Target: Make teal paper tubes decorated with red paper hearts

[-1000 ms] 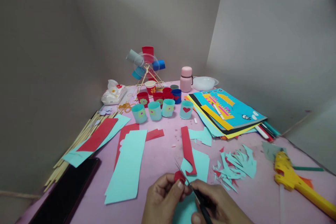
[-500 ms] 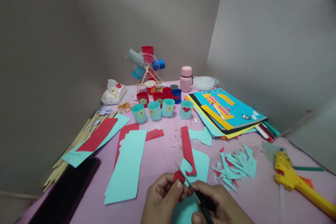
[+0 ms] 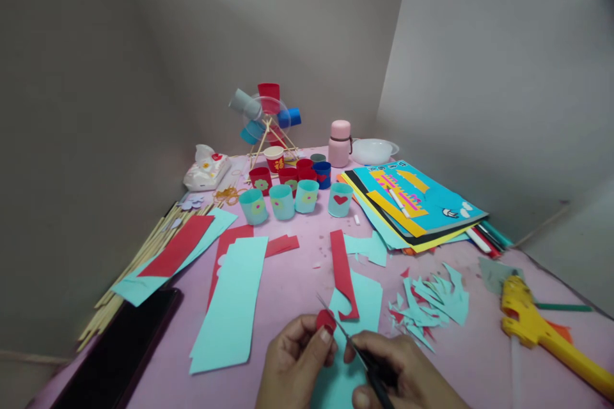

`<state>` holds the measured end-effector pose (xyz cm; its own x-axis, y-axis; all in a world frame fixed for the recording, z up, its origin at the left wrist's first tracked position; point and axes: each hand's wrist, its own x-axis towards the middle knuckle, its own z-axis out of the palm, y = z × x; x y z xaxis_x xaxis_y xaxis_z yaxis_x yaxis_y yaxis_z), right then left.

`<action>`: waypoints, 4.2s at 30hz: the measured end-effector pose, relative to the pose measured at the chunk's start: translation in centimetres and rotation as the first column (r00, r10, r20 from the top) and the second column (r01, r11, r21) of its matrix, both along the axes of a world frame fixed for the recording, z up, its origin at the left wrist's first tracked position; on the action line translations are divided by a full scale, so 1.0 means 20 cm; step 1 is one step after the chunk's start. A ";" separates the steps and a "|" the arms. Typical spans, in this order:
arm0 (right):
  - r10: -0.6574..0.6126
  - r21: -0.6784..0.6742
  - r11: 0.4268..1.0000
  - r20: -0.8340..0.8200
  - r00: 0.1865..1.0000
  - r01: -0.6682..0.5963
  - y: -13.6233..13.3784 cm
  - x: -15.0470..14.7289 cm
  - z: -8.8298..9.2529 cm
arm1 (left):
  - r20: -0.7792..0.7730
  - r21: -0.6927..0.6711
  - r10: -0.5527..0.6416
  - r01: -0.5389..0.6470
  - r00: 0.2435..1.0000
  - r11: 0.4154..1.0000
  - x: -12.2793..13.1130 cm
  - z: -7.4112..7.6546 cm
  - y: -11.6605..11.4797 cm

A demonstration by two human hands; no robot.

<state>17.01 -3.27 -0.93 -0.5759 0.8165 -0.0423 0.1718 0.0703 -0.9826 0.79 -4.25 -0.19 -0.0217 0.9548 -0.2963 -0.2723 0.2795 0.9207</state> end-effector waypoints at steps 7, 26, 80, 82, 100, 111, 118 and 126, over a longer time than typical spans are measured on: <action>-0.005 -0.011 1.000 0.023 1.000 0.005 0.00 0.00 0.01 | 0.027 -0.025 0.019 -0.018 0.999 1.000 0.00 0.01 -0.01; 0.019 -0.091 0.996 -0.043 0.999 -0.022 -0.01 -0.01 0.00 | -0.068 -0.011 0.039 -0.040 0.997 0.999 0.00 0.02 0.00; 0.029 -0.095 0.995 0.124 0.992 -0.017 0.00 -0.02 0.03 | 0.112 -0.110 0.134 -0.121 0.985 0.986 -0.01 0.02 0.00; 0.039 -0.096 0.995 0.104 0.994 -0.029 -0.01 -0.02 0.02 | 0.110 -0.102 0.121 -0.110 0.987 0.989 0.00 0.01 0.00; 0.033 -0.098 0.995 0.148 0.988 -0.018 0.00 -0.02 0.03 | 0.110 -0.090 0.138 -0.129 0.984 0.988 -0.01 -0.01 0.01; 0.033 -0.109 0.994 0.154 0.988 -0.016 0.00 -0.01 0.02 | 0.123 -0.084 0.115 -0.105 0.986 0.991 -0.02 -0.02 0.01; 0.076 -0.123 0.991 0.169 0.983 -0.056 0.01 -0.01 0.03 | 0.105 -0.100 0.081 -0.071 0.991 0.992 -0.04 -0.03 0.01; 0.074 -0.075 0.995 0.170 0.983 -0.062 0.01 0.01 0.01 | 0.050 -0.055 -0.022 0.025 0.999 0.998 -0.06 -0.08 0.02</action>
